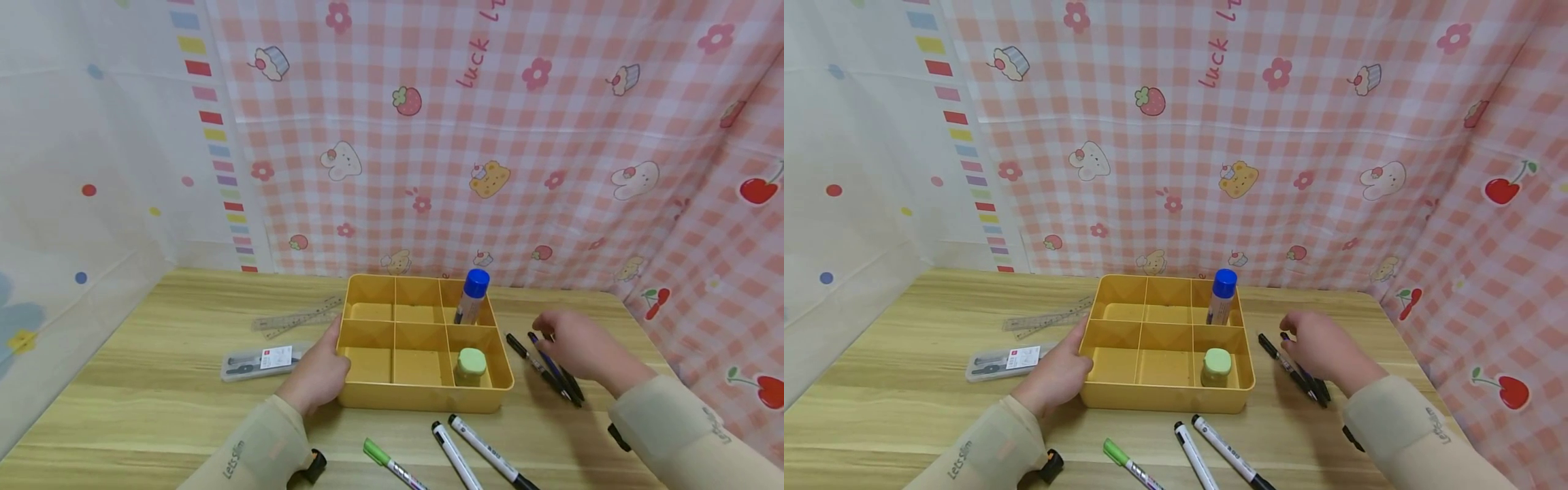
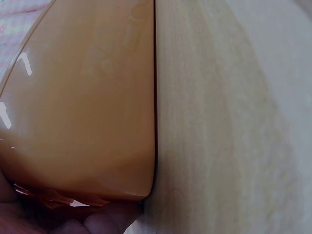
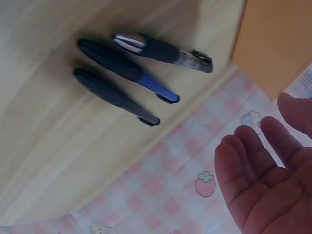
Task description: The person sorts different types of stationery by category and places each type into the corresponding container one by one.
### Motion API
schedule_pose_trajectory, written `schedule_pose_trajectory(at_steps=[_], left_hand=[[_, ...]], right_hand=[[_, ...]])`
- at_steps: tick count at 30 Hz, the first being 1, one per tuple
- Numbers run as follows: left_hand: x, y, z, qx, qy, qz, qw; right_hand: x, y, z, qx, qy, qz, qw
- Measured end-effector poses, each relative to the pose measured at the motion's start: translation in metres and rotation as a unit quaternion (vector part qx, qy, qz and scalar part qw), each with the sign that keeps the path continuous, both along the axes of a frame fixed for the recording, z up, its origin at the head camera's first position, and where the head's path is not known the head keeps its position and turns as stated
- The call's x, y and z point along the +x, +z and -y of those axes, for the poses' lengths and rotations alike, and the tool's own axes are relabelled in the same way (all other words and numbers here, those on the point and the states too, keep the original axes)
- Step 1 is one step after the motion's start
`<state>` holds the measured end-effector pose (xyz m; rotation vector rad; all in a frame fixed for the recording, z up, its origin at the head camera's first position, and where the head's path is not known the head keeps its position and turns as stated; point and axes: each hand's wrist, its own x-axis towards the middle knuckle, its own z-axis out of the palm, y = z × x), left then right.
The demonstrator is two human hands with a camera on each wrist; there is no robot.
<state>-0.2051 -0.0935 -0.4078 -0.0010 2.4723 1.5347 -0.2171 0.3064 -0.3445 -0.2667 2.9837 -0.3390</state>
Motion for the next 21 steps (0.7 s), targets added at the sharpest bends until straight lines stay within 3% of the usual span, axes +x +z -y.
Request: schedule_pose_trajectory(at_steps=[12,21], left_hand=[[0.0,0.001,0.0,-0.006,0.002,0.006,1.0],[0.0,0.0,0.0,-0.002,0.001,0.002,1.0]], right_hand=[[0.003,-0.021,-0.005,0.03,-0.016,0.052,0.998],[0.005,-0.031,-0.007,0.034,0.003,0.042,0.999]])
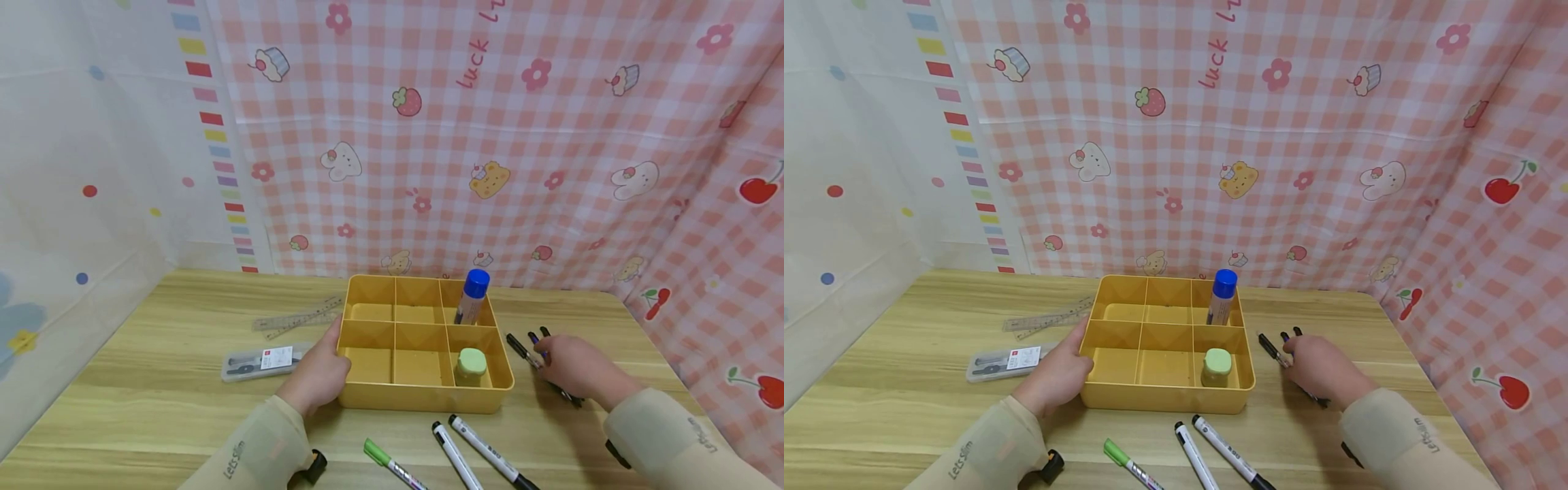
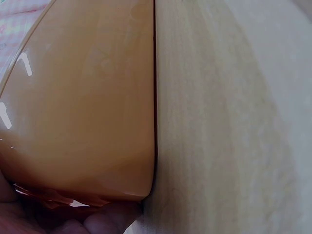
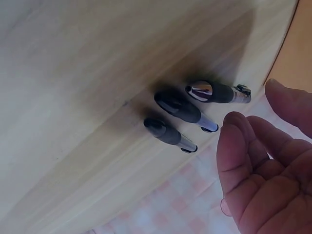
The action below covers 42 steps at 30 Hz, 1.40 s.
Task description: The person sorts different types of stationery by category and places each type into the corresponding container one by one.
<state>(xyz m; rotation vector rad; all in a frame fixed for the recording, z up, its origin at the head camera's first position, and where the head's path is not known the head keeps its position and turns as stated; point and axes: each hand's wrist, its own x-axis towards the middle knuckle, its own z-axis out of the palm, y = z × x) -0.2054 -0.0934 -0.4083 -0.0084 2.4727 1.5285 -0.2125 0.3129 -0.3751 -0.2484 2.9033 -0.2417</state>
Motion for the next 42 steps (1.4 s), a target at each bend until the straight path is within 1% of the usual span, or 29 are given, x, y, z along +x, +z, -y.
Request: schedule_pose_trajectory(at_steps=[9,17,28,35,42], left_hand=[[0.0,-0.001,0.0,0.0,0.0,-0.003,1.0],[-0.001,-0.001,0.0,0.004,-0.001,-0.005,1.0],[0.0,0.0,0.0,-0.002,0.001,-0.001,1.0],[0.0,0.0,0.0,-0.003,0.003,0.002,1.0],[-0.001,-0.001,0.0,0.0,0.002,0.001,1.0]], right_hand=[[-0.001,-0.005,0.0,-0.004,0.002,-0.003,1.0],[0.0,-0.007,0.002,-0.01,-0.009,0.009,1.0],[0.001,-0.009,0.005,0.014,-0.006,-0.001,1.0],[0.002,-0.011,0.005,0.025,0.009,-0.014,1.0],[0.003,-0.011,0.006,0.029,0.012,-0.012,0.999]])
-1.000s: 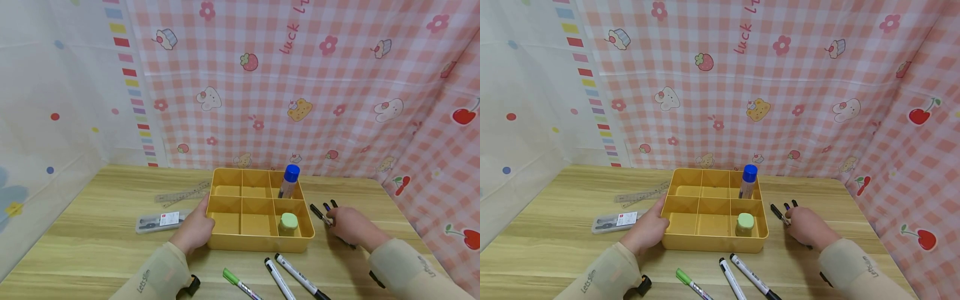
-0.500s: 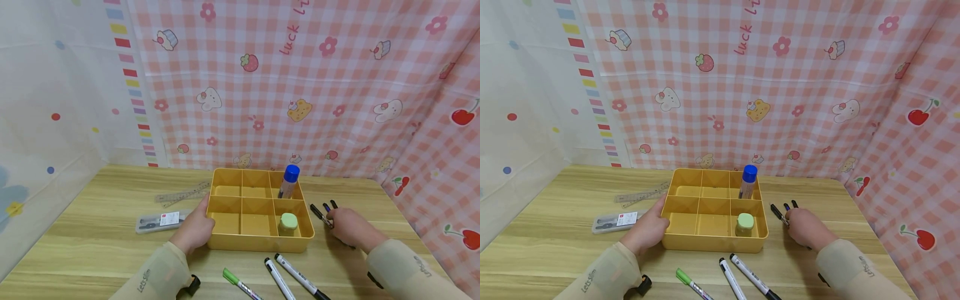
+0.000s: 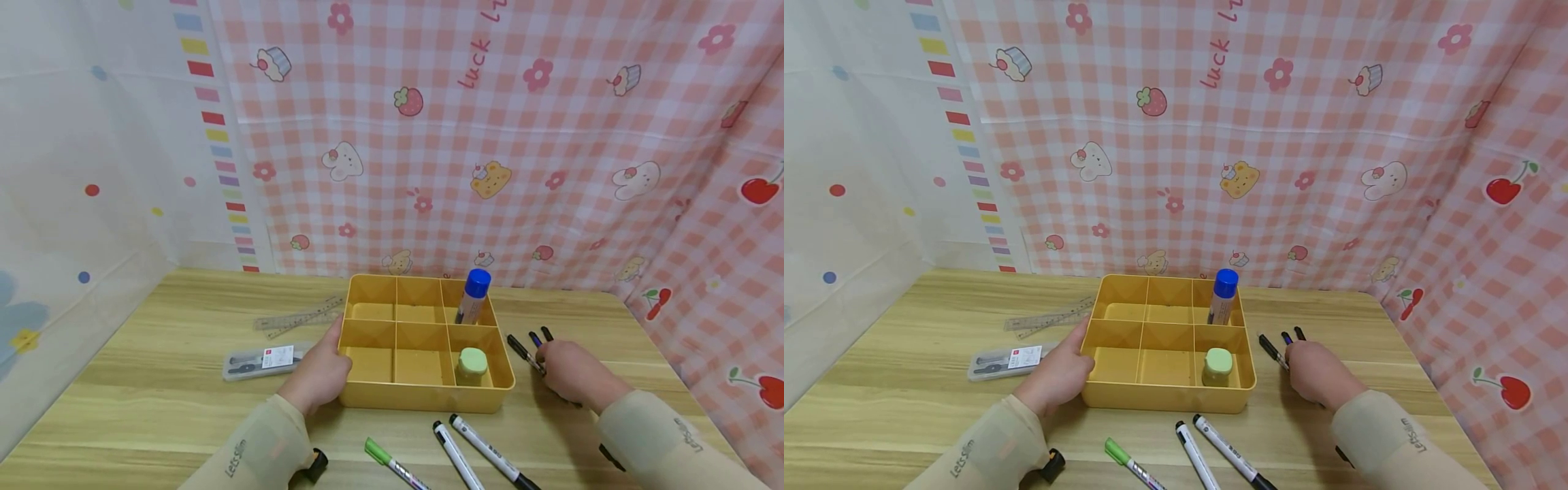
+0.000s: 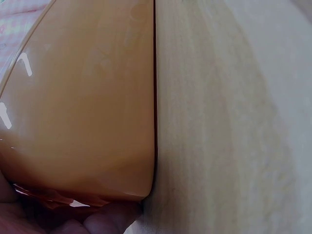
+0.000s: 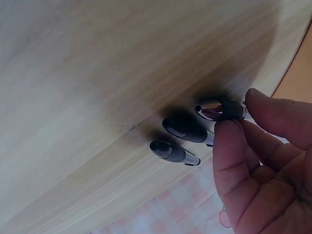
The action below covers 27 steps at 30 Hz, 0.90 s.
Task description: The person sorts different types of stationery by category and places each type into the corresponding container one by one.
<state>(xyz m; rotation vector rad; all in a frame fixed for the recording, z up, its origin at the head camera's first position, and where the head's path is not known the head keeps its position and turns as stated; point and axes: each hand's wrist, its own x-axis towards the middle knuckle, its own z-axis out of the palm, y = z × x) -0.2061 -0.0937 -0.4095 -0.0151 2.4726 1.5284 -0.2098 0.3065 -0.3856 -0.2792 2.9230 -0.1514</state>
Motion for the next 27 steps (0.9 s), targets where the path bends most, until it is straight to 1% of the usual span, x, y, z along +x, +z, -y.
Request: schedule_pose_trajectory(at_steps=[4,9,13,21,27], left_hand=[[-0.0002,0.0001,0.0001,-0.001,0.0,0.002,1.0],[-0.0004,0.0004,0.0003,0.001,0.0,0.004,1.0],[-0.0003,0.0006,0.0004,0.003,0.0,0.005,1.0],[-0.0003,0.0002,0.0005,-0.002,-0.001,0.001,1.0],[0.0002,0.0005,-0.0002,0.001,-0.002,-0.002,1.0]], right_hand=[[0.0003,-0.0005,-0.0002,0.002,-0.002,0.003,1.0],[-0.0003,-0.0001,0.002,0.004,-0.012,0.019,1.0],[0.0001,-0.0018,0.0024,0.008,-0.005,0.019,1.0],[0.0004,-0.0043,0.0033,0.012,-0.009,0.028,0.999],[0.0011,-0.0022,0.0047,0.001,-0.024,0.031,0.999]])
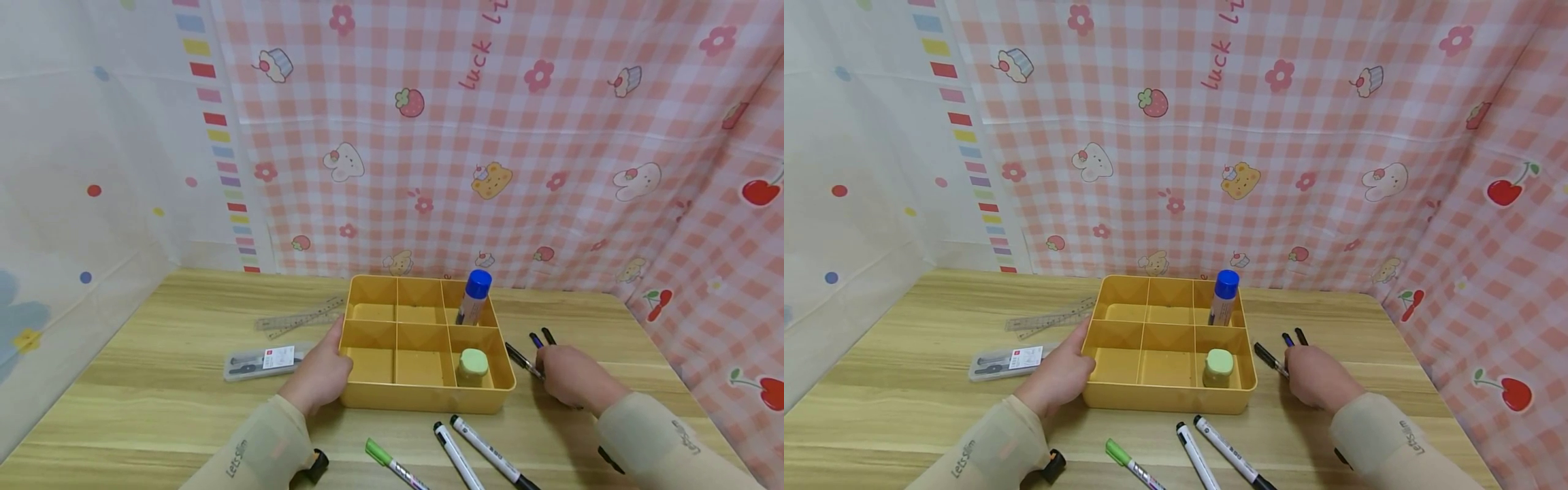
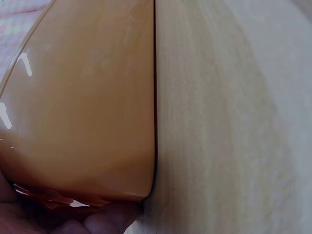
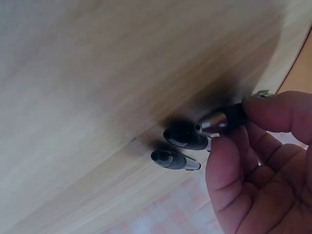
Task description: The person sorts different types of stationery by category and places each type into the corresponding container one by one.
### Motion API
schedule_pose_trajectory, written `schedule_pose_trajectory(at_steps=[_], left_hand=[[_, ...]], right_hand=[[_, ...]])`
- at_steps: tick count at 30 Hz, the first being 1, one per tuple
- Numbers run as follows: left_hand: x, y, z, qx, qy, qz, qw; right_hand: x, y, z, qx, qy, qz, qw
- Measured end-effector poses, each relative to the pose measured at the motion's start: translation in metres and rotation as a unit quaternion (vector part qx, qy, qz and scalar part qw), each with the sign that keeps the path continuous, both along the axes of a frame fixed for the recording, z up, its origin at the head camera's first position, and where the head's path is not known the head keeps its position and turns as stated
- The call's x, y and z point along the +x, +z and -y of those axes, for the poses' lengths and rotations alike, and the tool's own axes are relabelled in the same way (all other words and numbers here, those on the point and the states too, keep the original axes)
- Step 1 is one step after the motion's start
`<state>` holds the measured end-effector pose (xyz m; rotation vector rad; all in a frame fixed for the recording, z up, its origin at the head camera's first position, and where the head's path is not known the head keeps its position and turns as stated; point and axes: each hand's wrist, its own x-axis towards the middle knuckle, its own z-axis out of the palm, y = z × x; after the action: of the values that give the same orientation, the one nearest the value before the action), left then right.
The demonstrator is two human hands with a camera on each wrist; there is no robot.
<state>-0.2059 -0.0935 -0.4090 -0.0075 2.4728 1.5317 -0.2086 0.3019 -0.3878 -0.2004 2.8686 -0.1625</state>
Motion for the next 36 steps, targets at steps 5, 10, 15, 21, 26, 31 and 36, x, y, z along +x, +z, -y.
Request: schedule_pose_trajectory(at_steps=[5,10,15,21,26,31,36], left_hand=[[0.0,-0.001,-0.001,0.004,-0.001,-0.003,1.0],[0.0,-0.001,-0.001,0.009,-0.002,-0.005,0.9999],[0.0,-0.001,0.0,0.011,-0.004,-0.009,0.9999],[0.0,-0.001,0.0,0.008,-0.003,-0.004,1.0],[0.001,-0.002,0.0,0.007,-0.003,-0.004,1.0],[0.0,-0.001,0.0,0.007,-0.002,-0.002,1.0],[0.0,0.0,0.0,0.002,-0.002,0.002,1.0]], right_hand=[[0.001,0.002,0.0,-0.016,-0.018,0.001,1.0],[0.002,0.004,-0.002,-0.02,-0.029,-0.009,0.999],[0.002,0.008,-0.002,-0.027,-0.039,-0.012,0.999],[0.002,0.016,0.001,-0.042,-0.05,-0.025,0.998],[0.002,0.023,0.003,-0.05,-0.046,-0.048,0.997],[0.002,0.029,0.006,-0.074,-0.052,-0.072,0.993],[0.004,0.035,0.009,-0.104,-0.073,-0.09,0.988]])
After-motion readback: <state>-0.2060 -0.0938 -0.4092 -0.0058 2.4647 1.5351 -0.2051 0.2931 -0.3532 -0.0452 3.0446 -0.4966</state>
